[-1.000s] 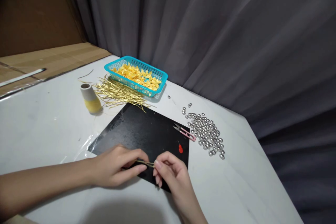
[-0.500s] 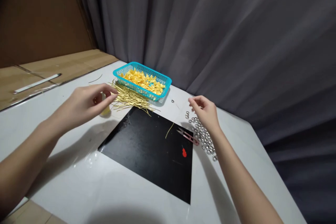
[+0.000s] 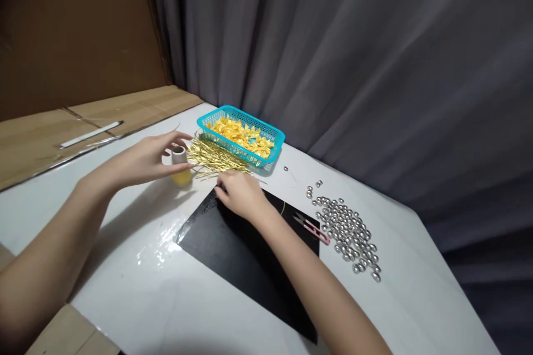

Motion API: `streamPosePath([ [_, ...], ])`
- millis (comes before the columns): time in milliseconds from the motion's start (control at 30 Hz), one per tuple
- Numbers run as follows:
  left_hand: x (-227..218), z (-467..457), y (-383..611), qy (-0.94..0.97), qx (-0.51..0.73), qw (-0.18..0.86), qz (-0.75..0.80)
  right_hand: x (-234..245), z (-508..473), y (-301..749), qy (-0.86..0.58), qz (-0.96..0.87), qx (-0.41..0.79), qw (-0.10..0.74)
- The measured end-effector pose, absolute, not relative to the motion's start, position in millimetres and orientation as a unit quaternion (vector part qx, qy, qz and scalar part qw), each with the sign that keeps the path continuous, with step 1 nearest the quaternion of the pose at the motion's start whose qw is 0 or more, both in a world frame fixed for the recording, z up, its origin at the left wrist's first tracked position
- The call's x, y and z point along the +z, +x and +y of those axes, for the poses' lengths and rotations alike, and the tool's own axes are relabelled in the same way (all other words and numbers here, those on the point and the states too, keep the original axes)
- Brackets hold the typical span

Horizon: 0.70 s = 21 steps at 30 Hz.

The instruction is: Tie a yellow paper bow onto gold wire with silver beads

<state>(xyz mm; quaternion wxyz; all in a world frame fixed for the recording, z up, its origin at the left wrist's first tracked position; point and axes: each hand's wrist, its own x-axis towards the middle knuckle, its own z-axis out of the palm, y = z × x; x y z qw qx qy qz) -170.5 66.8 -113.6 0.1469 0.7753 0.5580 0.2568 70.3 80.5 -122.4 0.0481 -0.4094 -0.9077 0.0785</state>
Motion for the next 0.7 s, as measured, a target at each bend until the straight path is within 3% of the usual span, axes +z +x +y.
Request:
streamPosePath([
  [333, -116, 66, -172, 0.794, 0.204, 0.170, 0.547, -139, 99, 32, -0.418, -0.907, 0.043, -0.013],
  [700, -118, 65, -173, 0.786, 0.203, 0.163, 0.561, -102, 74, 124, -0.452, -0.878, 0.100, 0.120],
])
